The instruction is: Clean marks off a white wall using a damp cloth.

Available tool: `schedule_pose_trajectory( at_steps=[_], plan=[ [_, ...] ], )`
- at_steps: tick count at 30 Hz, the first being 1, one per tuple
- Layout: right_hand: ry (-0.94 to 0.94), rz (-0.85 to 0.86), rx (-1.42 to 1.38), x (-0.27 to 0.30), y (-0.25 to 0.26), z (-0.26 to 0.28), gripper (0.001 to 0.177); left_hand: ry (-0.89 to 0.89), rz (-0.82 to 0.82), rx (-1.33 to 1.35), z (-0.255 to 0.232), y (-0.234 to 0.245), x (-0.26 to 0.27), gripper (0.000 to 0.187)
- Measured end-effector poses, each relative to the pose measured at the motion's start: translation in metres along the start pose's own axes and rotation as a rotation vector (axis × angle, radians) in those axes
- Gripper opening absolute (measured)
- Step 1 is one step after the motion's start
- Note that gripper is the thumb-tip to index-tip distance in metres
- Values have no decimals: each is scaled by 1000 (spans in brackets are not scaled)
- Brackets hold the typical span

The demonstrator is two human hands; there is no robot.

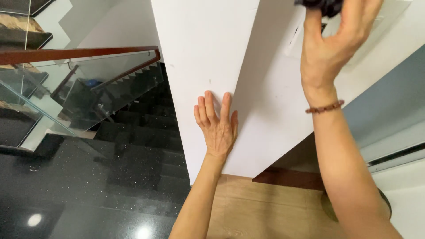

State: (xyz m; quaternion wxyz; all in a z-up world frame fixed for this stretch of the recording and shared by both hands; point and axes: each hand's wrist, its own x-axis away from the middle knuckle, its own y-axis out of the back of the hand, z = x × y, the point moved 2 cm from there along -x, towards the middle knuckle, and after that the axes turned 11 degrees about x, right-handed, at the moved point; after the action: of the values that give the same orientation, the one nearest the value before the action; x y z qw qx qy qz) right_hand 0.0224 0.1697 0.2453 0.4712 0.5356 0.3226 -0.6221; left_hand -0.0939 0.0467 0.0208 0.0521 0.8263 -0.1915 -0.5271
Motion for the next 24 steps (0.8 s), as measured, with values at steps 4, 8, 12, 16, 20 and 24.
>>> schedule_pose_trajectory(
  at_steps=[4, 8, 12, 16, 20, 24],
  plan=[
    [270, -45, 478, -3, -40, -19, 24, -75, -30, -147, 31, -25, 15, 68],
    [334, 72, 515, 81, -58, -26, 45, -120, -60, -175, 42, -32, 18, 67],
    [298, 440, 426, 212, -44, -33, 40, -154, -67, -162, 47, -31, 18, 66],
    [231, 626, 361, 217, -28, -31, 40, -165, -49, -149, 50, -32, 18, 68],
    [187, 279, 345, 112, -15, -10, 42, -147, -61, -191, 49, -35, 21, 73],
    [209, -17, 467, 17, -9, 4, 49, -151, -73, -217, 49, -36, 20, 78]
  ],
)
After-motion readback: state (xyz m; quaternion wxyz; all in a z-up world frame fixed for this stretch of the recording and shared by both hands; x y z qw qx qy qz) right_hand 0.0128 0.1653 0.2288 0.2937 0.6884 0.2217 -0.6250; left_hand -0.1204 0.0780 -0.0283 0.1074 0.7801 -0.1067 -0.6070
